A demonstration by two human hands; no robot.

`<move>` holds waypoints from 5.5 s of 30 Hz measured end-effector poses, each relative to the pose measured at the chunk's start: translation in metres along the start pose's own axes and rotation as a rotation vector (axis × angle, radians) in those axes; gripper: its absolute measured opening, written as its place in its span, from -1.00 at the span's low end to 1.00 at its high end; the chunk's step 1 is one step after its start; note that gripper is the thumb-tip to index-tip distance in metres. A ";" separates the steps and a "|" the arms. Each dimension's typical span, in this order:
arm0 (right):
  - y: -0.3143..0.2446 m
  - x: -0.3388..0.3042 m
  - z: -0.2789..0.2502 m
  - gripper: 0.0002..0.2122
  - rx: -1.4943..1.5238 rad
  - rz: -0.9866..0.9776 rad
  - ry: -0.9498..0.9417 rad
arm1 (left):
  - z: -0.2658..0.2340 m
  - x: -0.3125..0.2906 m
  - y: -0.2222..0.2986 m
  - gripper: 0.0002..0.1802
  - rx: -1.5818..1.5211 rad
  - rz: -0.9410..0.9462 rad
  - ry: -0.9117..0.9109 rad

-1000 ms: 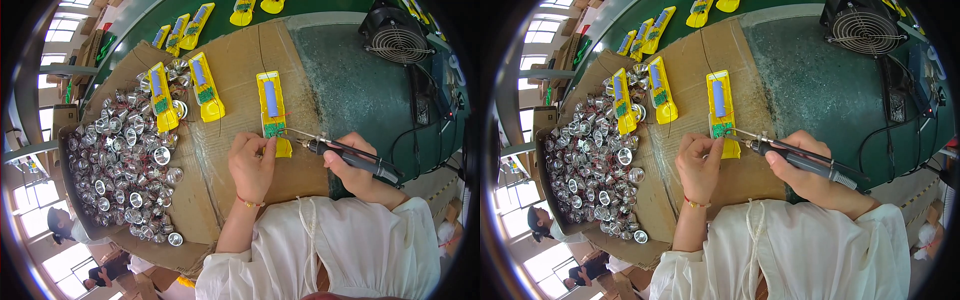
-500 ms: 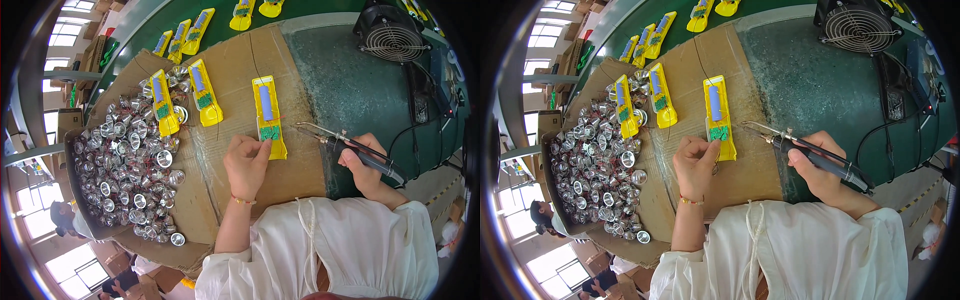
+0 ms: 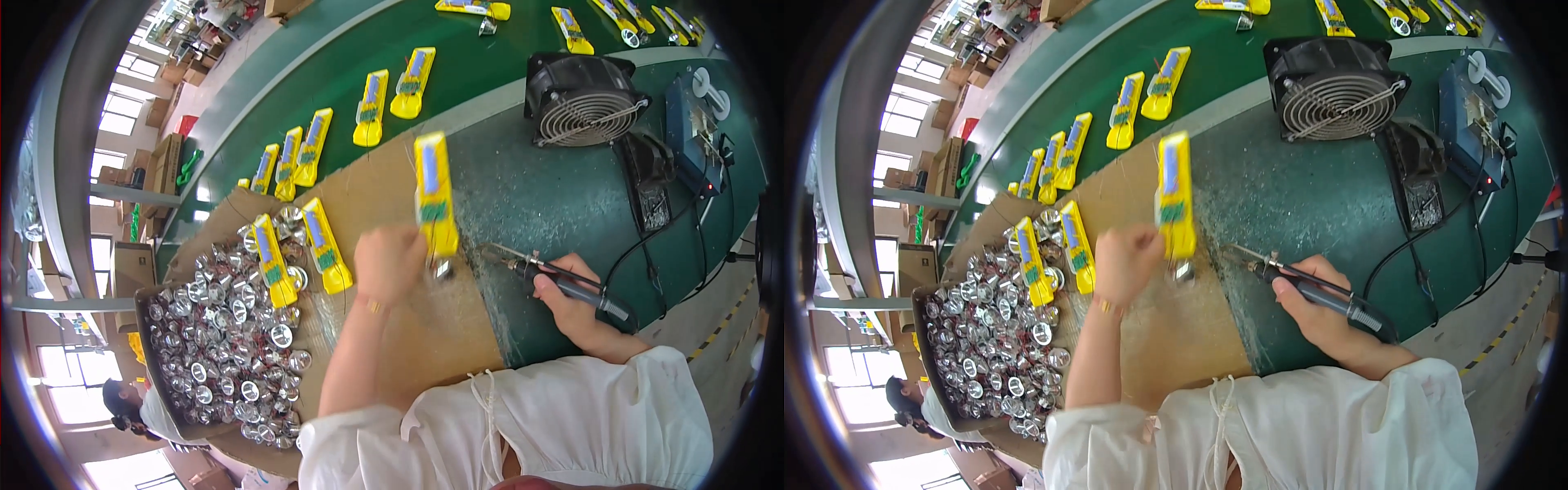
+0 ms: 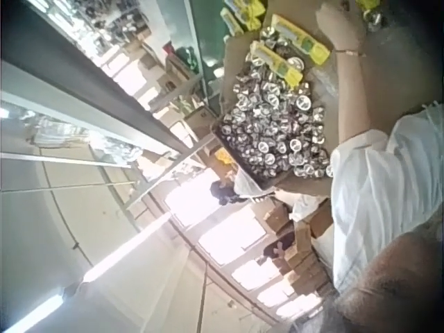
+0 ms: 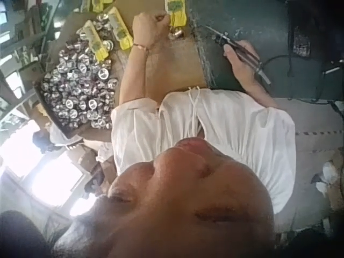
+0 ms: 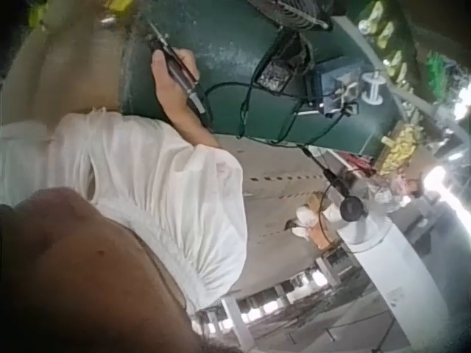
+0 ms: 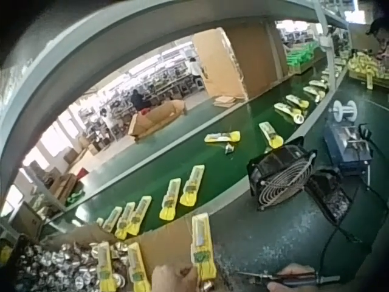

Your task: Soldering wires to circuit boards and assembling components for yellow flashlights on a production line.

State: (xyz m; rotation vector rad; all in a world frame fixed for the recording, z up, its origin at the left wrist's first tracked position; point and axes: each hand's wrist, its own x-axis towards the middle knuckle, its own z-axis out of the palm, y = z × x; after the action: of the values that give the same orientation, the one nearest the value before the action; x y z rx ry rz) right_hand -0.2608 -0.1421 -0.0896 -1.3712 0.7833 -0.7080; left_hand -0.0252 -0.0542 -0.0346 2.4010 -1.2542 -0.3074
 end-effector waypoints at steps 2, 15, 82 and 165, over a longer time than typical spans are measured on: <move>0.006 0.000 0.004 -0.88 -0.006 -0.010 0.007 | 0.006 0.061 0.012 -0.81 0.035 0.040 0.036; -0.003 0.001 0.005 -0.84 -0.102 -0.020 -0.086 | 0.014 0.230 -0.036 -0.81 0.414 -0.098 0.012; -0.026 -0.027 0.026 -0.84 -0.222 -0.320 -0.383 | 0.027 -0.133 -0.007 -0.90 -0.397 -0.284 0.320; 0.001 0.003 0.001 -0.87 -0.042 0.004 0.005 | 0.023 0.215 -0.021 -0.75 0.099 -0.101 0.247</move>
State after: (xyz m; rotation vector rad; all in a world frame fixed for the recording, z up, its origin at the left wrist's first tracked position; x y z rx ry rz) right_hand -0.2584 -0.1446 -0.0906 -1.4055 0.8089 -0.6954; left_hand 0.1042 -0.2258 -0.0652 2.4990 -1.0616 0.0238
